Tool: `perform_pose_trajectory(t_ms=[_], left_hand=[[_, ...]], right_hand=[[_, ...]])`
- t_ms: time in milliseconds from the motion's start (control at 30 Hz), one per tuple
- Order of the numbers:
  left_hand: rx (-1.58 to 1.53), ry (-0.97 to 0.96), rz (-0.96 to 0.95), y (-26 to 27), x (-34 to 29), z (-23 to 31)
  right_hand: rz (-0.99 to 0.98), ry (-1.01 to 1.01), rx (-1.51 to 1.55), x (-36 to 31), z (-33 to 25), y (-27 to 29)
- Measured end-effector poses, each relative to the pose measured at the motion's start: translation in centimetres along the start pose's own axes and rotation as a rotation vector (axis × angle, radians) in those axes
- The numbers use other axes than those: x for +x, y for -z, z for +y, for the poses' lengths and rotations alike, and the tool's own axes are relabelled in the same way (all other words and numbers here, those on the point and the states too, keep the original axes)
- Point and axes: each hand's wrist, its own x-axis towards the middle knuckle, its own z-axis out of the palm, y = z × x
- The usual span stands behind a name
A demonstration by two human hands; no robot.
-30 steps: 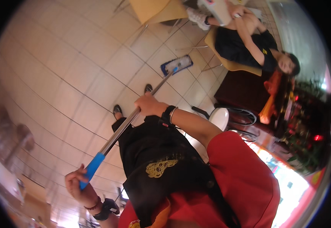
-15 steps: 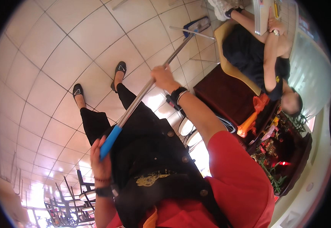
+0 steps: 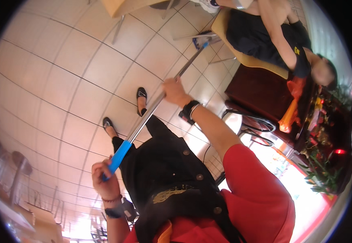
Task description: The person is using a mop to clean the floor of a restaurant.
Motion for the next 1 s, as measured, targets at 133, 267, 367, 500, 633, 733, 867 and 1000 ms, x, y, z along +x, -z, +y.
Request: perform_pose_trajectory(t_ms=[133,267,367,500,633,733,867,1000], left_hand=[[0.072,-0.120,0.024,2.6,-5.4,9.5],[0.138,-0.386,0.090,5.4,-12.8,17.5],[0.162,-0.602,0.195,10.7,-18.3,22.6],[0.058,-0.840,0.410,6.0,-23.5,24.8],[-0.004,-0.938,0.633,4.6,-25.8,24.6],[-0.087,-0.915,0.592,6.4,-25.0,21.7],[-0.298,-0.692,0.585,6.0,-20.1,15.5],[-0.019,-0.379,0.082,-1.7,-11.8,9.6]], right_hand=[[0.239,0.199,0.266,-3.1,-8.3,-1.1],[-0.081,0.382,0.380,-6.9,-19.3,7.2],[-0.155,0.462,0.396,-8.0,-26.0,5.9],[-0.329,0.602,0.456,-10.7,-31.9,10.7],[-0.247,0.690,0.413,-11.2,-33.1,12.6],[-0.249,0.690,0.336,-9.8,-30.4,13.9],[-0.203,0.642,0.191,-5.5,-23.0,14.5],[0.106,0.379,0.116,1.4,-9.6,12.9]])
